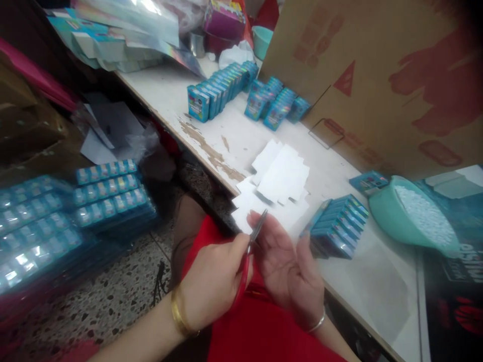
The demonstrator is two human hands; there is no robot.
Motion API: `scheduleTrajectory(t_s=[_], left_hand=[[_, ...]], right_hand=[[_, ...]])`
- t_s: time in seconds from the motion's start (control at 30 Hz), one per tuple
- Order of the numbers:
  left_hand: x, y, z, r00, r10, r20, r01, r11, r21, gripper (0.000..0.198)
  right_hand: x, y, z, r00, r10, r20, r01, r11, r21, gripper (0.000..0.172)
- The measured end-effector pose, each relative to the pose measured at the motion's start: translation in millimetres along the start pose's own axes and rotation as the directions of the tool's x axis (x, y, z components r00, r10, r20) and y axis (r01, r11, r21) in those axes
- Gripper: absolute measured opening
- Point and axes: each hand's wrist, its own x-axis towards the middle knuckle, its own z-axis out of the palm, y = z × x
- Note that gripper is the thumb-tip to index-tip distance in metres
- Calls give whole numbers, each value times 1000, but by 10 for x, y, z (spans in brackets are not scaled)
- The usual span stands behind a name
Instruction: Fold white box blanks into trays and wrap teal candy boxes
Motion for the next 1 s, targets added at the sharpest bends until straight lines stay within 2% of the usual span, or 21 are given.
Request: scheduleTrajectory(t_s=[0.27, 0.5, 0.67, 0.9, 1.0], left_hand=[[-77, -62, 58, 995, -99, 14, 100, 992, -78, 6], [-273, -197, 178, 972, -229, -57, 209, 948, -240, 9], [-392, -273, 217, 955, -280, -101, 233, 913, -334, 8], [-468, -353, 295, 931, -343, -127, 256, 859, -443, 8], [-516, -403, 291, 927, -359, -107, 271, 840, -470, 7]], right_hand=[[14, 91, 8, 997, 58, 52, -56, 997, -49, 56], [47, 258, 21, 974, 183, 136, -171, 980, -99, 54], [85, 345, 69, 953, 261, 152, -242, 961, -133, 55], [134, 449, 94, 898, 416, 145, -380, 898, -221, 63], [181, 555, 39, 890, 452, 64, -433, 880, -196, 62]])
